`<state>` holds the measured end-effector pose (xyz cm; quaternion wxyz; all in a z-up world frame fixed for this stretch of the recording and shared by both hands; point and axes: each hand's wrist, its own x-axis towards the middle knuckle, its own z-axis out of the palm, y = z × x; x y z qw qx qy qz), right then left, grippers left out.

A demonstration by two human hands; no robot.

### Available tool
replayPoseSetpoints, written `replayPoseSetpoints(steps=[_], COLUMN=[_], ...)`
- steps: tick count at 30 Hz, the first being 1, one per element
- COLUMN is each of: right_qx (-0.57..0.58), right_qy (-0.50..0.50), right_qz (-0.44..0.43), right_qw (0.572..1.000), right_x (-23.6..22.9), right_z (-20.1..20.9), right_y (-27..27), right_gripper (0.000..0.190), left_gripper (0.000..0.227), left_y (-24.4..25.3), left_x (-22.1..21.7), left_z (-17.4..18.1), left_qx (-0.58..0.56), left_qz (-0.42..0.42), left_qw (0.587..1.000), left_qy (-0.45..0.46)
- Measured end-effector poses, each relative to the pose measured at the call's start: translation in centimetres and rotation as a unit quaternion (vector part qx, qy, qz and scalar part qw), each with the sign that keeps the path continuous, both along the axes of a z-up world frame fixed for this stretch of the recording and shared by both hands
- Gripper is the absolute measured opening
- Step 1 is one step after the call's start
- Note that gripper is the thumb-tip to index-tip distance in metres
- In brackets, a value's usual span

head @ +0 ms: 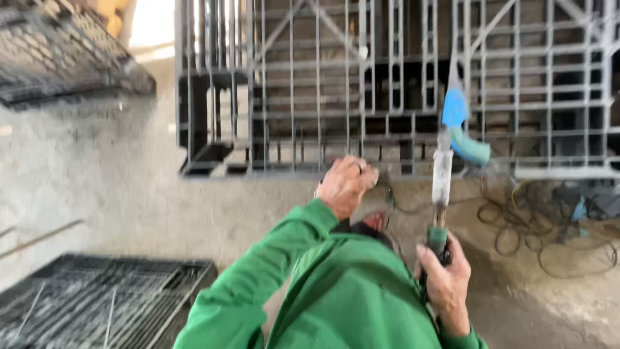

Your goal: The person uses a soldering iron to melt and smooth the edges of a black plastic crate. They repeatedly apply heat along the crate's rim and corners, pressing the plastic with their fingers to shape it.

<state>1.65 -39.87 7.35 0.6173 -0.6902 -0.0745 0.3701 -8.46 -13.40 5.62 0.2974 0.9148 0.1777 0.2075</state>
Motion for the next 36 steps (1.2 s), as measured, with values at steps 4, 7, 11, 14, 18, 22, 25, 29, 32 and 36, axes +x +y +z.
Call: replayPoseSetpoints(steps=[4,7,11,14,18,22,25,29,32,36], right_qx=[-0.042,-0.015,-0.033,-0.039,-0.065,0.009,0.118,0.023,-0.106,-0.171], right_qy=[-0.007,-0.012,-0.027,-0.007,0.015,0.042,0.162,0.187,0.052,-0.162], right_qz=[-0.035,-0.080,-0.134,-0.178,-0.179,-0.158,-0.136,-0.074,0.074,0.289], right_qw=[0.998,0.997,0.990,0.983,0.982,0.987,0.970,0.979,0.990,0.928], right_x=[1.1,1.9,2.2,2.4,2.0,2.8,3.4,4.7,8.0,12.9], right_z=[-0.3,-0.6,0.0,-0.6,0.7,3.0,4.3,5.1,4.7,4.3], right_y=[2.1,4.6,8.1,10.5,11.3,12.6,12.4,9.0,5.8,2.2], right_gripper=[0.044,0.044,0.040,0.038,0.042,0.066,0.071,0.074,0.081,0.081], left_gripper=[0.027,0.028,0.029,0.028,0.033,0.076,0.068,0.035,0.025,0.043], left_y=[4.0,10.6,19.4,23.4,24.3,25.4,24.3,19.1,14.1,7.9], left_x=[3.6,7.8,12.6,15.4,16.1,15.1,11.8,4.8,0.6,-3.3], left_z=[1.4,2.1,1.8,0.4,-1.9,-2.4,-2.3,-0.6,0.6,1.0], left_qx=[-0.230,-0.287,-0.152,-0.028,0.012,0.034,0.005,-0.099,-0.127,-0.110], left_qz=[0.053,0.075,0.059,0.031,-0.014,0.002,0.053,0.078,0.115,0.151], left_qw=[0.972,0.953,0.984,0.999,0.995,0.999,0.998,0.992,0.985,0.980], left_qy=[-0.009,-0.059,-0.073,0.005,0.096,-0.041,-0.041,0.002,0.033,0.061])
